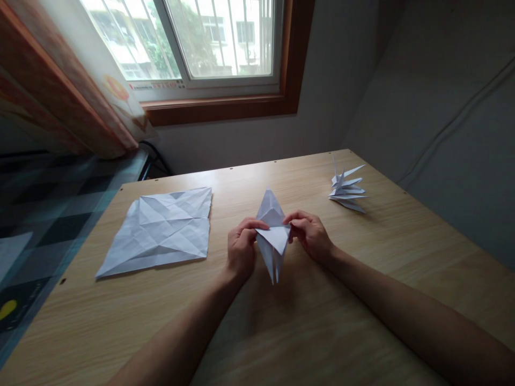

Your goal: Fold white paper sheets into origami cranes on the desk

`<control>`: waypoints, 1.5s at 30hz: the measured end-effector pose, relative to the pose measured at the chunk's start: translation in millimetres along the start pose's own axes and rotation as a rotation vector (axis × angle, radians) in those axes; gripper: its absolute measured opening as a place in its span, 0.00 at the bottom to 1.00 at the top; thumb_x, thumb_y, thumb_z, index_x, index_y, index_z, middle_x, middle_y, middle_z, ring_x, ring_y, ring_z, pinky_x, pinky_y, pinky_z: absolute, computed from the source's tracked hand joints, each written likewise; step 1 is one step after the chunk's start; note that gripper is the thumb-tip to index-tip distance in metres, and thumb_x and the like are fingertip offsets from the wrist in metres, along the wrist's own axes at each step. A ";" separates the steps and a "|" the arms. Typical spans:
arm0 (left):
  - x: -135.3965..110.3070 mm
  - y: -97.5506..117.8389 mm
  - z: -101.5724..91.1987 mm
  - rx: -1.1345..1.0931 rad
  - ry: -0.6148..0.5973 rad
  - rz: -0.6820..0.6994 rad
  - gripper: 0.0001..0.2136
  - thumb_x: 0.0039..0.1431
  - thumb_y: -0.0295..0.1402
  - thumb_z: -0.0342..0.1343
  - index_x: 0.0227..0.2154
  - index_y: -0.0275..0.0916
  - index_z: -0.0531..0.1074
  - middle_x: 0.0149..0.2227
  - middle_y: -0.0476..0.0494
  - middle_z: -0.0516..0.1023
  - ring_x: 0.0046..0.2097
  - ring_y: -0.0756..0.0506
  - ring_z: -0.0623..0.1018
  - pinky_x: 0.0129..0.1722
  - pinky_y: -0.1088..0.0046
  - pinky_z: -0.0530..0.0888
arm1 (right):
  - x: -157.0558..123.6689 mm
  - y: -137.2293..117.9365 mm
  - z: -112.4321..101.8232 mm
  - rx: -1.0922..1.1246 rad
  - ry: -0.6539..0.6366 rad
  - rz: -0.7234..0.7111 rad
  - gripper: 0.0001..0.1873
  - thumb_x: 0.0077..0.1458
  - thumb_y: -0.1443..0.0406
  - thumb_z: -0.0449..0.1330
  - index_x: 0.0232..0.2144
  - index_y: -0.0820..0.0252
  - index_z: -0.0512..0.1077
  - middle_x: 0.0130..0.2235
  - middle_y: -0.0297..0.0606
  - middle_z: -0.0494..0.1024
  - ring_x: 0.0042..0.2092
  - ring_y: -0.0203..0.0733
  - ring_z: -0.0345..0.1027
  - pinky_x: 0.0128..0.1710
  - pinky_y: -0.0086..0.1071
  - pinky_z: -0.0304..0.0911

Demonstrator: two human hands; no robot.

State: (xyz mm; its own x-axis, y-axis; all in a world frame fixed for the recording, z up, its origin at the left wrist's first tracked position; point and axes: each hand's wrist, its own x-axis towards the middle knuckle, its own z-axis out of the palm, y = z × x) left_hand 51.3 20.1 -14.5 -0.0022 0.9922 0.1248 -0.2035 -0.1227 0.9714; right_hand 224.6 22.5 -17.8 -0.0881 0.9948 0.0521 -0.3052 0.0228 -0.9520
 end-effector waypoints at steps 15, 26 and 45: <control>-3.9 5.7 6.8 0.006 -0.074 -0.081 0.17 0.43 0.30 0.67 0.39 0.36 0.76 0.34 0.46 0.77 0.35 0.47 0.75 0.35 0.73 0.71 | -2.2 -2.9 5.0 -0.001 0.010 -0.072 0.20 0.40 0.65 0.71 0.39 0.57 0.74 0.36 0.35 0.79 0.38 0.41 0.73 0.42 0.36 0.67; -3.8 10.5 5.3 0.078 0.043 -0.006 0.11 0.50 0.38 0.63 0.27 0.36 0.71 0.23 0.51 0.73 0.24 0.52 0.71 0.26 0.77 0.68 | -4.1 -0.7 1.2 -0.105 -0.014 -0.196 0.11 0.52 0.64 0.56 0.35 0.55 0.77 0.40 0.36 0.76 0.39 0.41 0.67 0.37 0.33 0.64; -10.4 3.2 -2.2 0.755 -0.257 0.655 0.52 0.40 0.52 0.68 0.66 0.47 0.47 0.69 0.31 0.42 0.69 0.29 0.49 0.63 0.46 0.58 | -2.9 3.5 5.9 0.059 0.078 -0.007 0.10 0.50 0.59 0.64 0.34 0.56 0.72 0.26 0.30 0.72 0.26 0.35 0.63 0.25 0.27 0.60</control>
State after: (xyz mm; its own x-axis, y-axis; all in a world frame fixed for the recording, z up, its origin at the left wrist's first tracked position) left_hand 48.5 9.4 -13.1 0.3361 0.7012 0.6288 0.4298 -0.7082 0.5601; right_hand 218.2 19.1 -19.6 -0.0123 0.9994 0.0330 -0.3612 0.0263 -0.9321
